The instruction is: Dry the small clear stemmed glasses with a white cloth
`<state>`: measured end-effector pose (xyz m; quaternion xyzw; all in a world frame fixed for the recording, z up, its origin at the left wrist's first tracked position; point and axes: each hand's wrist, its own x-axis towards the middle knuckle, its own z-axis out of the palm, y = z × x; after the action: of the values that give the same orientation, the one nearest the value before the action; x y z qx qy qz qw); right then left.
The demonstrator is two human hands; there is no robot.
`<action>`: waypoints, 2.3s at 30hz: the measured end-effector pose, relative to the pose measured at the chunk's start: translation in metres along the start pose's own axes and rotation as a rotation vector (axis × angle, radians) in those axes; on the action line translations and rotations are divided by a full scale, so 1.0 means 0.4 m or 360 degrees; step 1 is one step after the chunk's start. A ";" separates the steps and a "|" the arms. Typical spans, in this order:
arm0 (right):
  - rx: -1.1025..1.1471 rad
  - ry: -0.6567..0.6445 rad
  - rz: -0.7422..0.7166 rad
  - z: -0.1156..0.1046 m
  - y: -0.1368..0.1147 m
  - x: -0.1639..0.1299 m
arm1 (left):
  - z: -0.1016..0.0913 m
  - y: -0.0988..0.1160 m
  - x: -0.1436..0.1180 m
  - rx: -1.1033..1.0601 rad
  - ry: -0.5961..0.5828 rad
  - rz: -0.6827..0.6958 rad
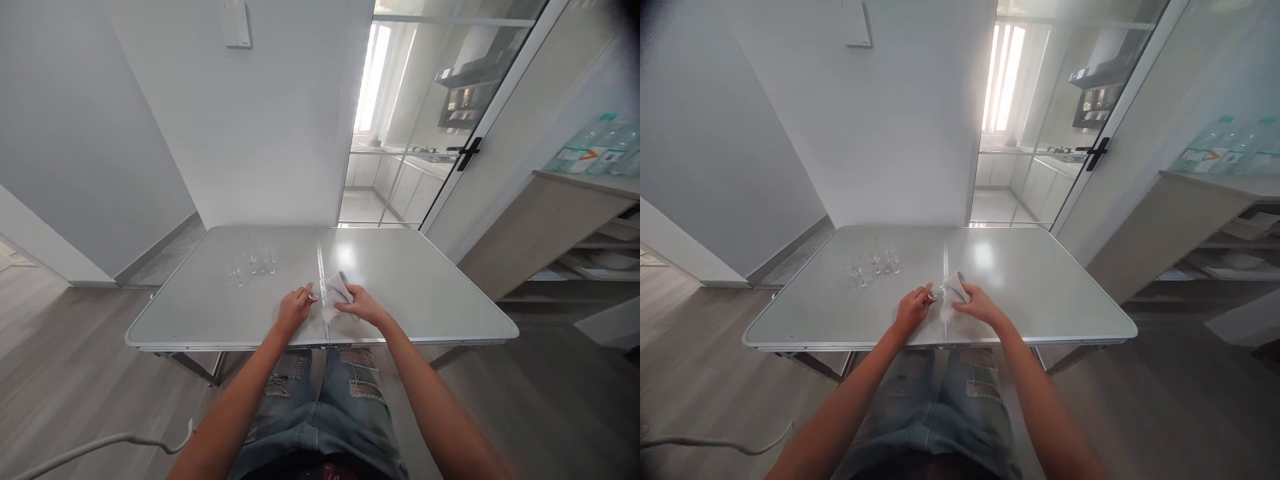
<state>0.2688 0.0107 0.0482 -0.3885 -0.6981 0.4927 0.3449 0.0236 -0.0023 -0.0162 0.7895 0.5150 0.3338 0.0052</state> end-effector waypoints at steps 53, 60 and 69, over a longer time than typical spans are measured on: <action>-0.0240 0.0222 0.0026 0.091 -0.111 -0.023 | -0.015 0.016 -0.014 0.0232 0.0170 0.0358; -0.0904 -0.0151 -0.0268 0.035 -0.149 -0.010 | -0.083 0.026 -0.001 -0.0583 -0.0249 0.0130; -0.0994 -0.0496 -0.0604 -0.023 -0.041 0.010 | -0.153 0.001 0.064 -0.1919 -0.1470 -0.0594</action>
<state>0.2716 0.0147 0.0667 -0.2594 -0.9177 0.2373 0.1849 -0.0024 -0.0021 0.0446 0.6097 0.3146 0.1873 0.7030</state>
